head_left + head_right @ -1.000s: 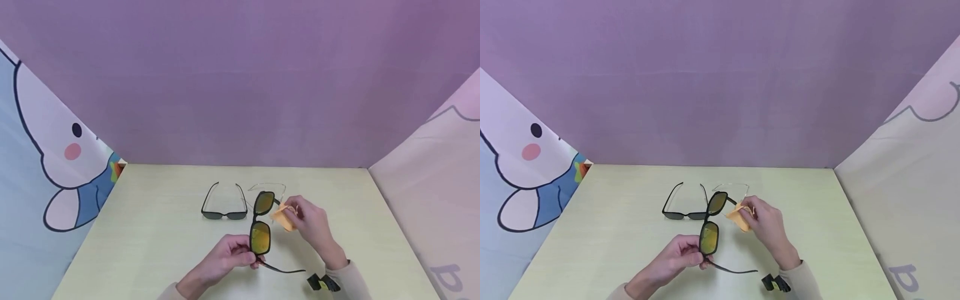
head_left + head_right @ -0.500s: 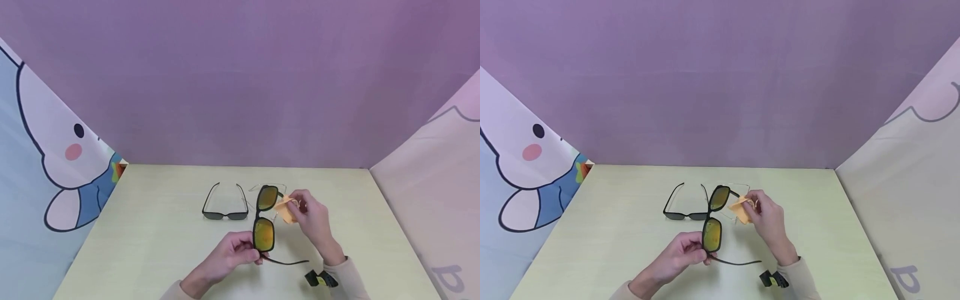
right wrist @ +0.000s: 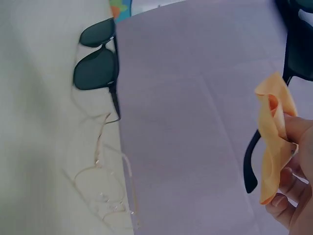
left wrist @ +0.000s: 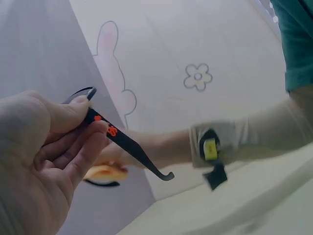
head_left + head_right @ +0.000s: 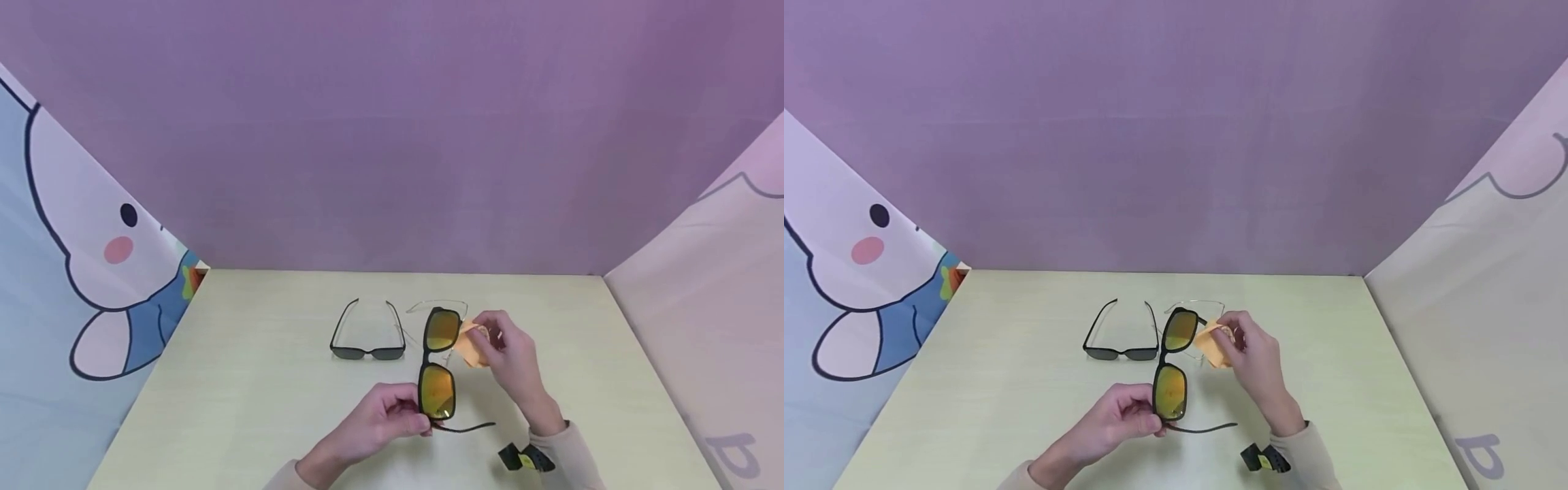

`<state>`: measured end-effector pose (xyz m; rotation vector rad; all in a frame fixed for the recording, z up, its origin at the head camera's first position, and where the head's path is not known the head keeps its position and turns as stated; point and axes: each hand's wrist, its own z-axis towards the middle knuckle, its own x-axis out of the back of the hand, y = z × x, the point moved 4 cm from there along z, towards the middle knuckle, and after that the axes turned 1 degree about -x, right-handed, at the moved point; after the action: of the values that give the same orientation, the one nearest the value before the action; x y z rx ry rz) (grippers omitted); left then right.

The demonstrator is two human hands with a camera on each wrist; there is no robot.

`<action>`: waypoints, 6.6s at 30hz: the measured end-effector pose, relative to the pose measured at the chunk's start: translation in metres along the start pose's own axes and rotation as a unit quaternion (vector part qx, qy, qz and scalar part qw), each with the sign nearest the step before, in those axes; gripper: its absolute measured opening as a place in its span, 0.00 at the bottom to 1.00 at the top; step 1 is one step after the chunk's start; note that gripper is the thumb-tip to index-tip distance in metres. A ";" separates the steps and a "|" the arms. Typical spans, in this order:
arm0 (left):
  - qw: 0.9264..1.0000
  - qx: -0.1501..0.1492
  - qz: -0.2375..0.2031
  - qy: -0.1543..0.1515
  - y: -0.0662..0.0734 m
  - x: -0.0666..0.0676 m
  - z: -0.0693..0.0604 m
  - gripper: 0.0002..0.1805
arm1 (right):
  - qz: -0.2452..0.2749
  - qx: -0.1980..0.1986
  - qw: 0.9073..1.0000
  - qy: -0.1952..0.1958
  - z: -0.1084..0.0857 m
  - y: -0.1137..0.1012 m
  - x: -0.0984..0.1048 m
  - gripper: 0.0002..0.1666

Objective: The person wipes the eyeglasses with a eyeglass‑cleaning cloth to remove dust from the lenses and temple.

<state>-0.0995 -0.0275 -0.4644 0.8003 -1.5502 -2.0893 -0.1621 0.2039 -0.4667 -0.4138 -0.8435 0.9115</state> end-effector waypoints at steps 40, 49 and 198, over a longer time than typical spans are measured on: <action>0.933 -0.108 0.337 -0.068 0.006 0.005 -0.007 0.02 | 0.213 -0.273 0.923 -0.167 0.000 0.014 -0.018 0.18; 0.947 -0.076 0.307 -0.063 0.004 0.007 -0.007 0.02 | 0.205 -0.316 0.911 -0.171 -0.002 0.013 -0.017 0.19; 0.644 -0.030 0.764 0.029 -0.028 0.136 -0.047 0.08 | 0.178 -0.383 0.886 -0.193 -0.087 0.027 -0.011 0.19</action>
<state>-0.1696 -0.1397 -0.5283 -0.4950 -1.2092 -0.7321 -0.1116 0.2123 -0.5422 -1.1299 -1.5341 0.9858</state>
